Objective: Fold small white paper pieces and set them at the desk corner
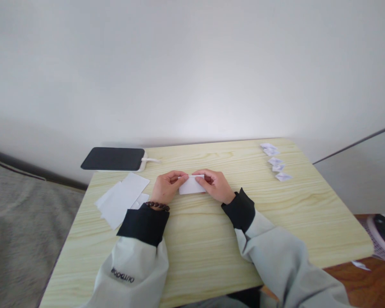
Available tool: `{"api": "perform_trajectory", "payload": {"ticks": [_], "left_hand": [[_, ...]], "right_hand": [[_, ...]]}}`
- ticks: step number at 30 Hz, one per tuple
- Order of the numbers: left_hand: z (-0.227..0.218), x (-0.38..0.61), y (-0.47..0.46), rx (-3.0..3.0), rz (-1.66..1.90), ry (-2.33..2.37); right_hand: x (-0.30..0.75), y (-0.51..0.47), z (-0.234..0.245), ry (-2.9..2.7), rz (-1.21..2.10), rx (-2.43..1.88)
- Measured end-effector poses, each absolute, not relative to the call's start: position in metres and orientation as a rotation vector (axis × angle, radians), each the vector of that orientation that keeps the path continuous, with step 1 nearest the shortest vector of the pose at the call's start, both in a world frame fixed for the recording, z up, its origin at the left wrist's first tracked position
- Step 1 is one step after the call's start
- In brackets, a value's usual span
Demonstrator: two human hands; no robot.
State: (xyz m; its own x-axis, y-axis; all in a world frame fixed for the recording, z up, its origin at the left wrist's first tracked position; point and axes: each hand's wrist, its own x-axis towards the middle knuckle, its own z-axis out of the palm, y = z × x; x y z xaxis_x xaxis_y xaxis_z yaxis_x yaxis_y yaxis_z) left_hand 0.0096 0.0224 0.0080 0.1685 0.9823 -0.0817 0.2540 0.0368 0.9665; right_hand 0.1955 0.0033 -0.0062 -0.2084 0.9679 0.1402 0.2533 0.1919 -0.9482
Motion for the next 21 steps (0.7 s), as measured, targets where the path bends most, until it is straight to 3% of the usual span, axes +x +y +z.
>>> {"api": "perform_trajectory", "payload": {"ticks": [21], "left_hand": [[0.01,0.013,0.014,1.778,0.847,1.264]], "right_hand": [[0.187,0.0,0.006,-1.851,0.763,-1.127]]}}
